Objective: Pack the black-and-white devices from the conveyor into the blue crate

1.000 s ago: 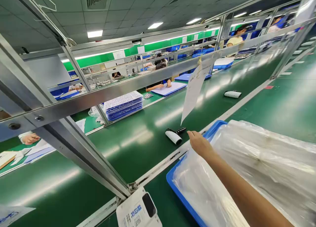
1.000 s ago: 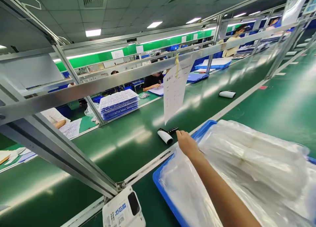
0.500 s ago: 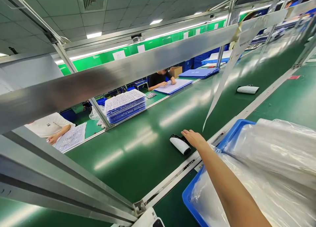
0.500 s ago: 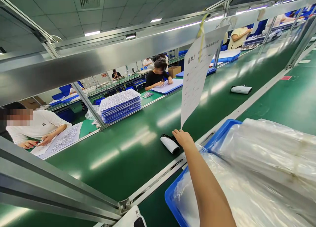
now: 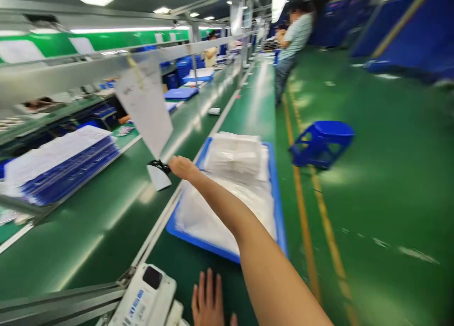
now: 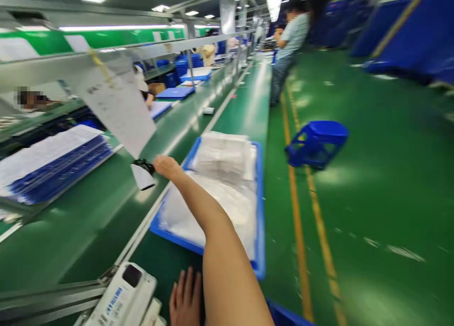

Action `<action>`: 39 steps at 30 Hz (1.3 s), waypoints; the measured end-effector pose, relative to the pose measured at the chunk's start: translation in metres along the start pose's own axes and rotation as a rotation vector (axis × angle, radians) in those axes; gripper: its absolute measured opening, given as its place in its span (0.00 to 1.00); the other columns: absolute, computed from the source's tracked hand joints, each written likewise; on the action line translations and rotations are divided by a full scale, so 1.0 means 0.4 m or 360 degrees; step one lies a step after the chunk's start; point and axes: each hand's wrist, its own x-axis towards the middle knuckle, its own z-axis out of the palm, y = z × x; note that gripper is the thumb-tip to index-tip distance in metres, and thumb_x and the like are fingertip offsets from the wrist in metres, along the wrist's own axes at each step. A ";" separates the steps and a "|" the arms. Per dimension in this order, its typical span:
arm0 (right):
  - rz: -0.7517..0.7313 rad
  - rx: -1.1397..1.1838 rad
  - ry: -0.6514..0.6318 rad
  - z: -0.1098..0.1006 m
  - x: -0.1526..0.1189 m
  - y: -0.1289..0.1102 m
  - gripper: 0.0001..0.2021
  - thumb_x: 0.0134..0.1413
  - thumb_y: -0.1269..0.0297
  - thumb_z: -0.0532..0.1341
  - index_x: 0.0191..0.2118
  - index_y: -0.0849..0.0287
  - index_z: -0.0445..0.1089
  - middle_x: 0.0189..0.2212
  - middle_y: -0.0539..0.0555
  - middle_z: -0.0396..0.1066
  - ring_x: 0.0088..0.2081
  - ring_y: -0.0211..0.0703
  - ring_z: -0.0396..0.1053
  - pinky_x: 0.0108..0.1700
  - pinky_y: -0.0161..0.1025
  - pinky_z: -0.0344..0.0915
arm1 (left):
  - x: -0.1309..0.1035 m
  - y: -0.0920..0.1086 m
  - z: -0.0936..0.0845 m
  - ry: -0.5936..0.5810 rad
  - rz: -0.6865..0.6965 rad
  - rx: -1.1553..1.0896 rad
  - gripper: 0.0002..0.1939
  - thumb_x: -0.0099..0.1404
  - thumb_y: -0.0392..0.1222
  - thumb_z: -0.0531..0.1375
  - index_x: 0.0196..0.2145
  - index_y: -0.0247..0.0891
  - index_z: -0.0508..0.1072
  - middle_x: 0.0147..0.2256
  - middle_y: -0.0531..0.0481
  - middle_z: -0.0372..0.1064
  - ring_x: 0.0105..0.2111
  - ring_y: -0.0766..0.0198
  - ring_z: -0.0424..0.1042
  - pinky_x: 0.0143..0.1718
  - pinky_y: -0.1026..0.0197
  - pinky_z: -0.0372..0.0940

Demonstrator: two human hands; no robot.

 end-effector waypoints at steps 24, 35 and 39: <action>0.2404 0.0373 -0.0493 -0.131 -1.925 -0.410 0.13 0.66 0.73 0.51 0.51 0.73 0.67 0.43 0.72 0.74 0.45 0.62 0.78 0.44 0.48 0.74 | -0.211 0.104 -0.033 0.0493 -0.0104 0.0400 0.35 0.70 0.53 0.43 0.71 0.37 0.55 0.72 0.35 0.48 0.72 0.43 0.50 0.68 0.39 0.54; 0.2550 0.0371 -0.0622 -0.035 -1.774 -0.350 0.27 0.58 0.79 0.57 0.63 0.89 0.58 0.46 0.83 0.74 0.50 0.61 0.77 0.49 0.45 0.74 | -0.328 0.079 0.071 0.0446 -0.0048 0.0470 0.33 0.70 0.53 0.42 0.66 0.38 0.66 0.68 0.43 0.60 0.70 0.49 0.56 0.70 0.43 0.50; 0.2621 0.0273 -0.0617 -0.015 -1.756 -0.334 0.27 0.59 0.83 0.52 0.63 0.90 0.56 0.46 0.84 0.74 0.50 0.59 0.77 0.49 0.43 0.74 | -0.335 0.091 0.065 0.0447 -0.0055 0.0482 0.32 0.70 0.52 0.43 0.65 0.38 0.66 0.68 0.41 0.61 0.70 0.49 0.55 0.70 0.42 0.50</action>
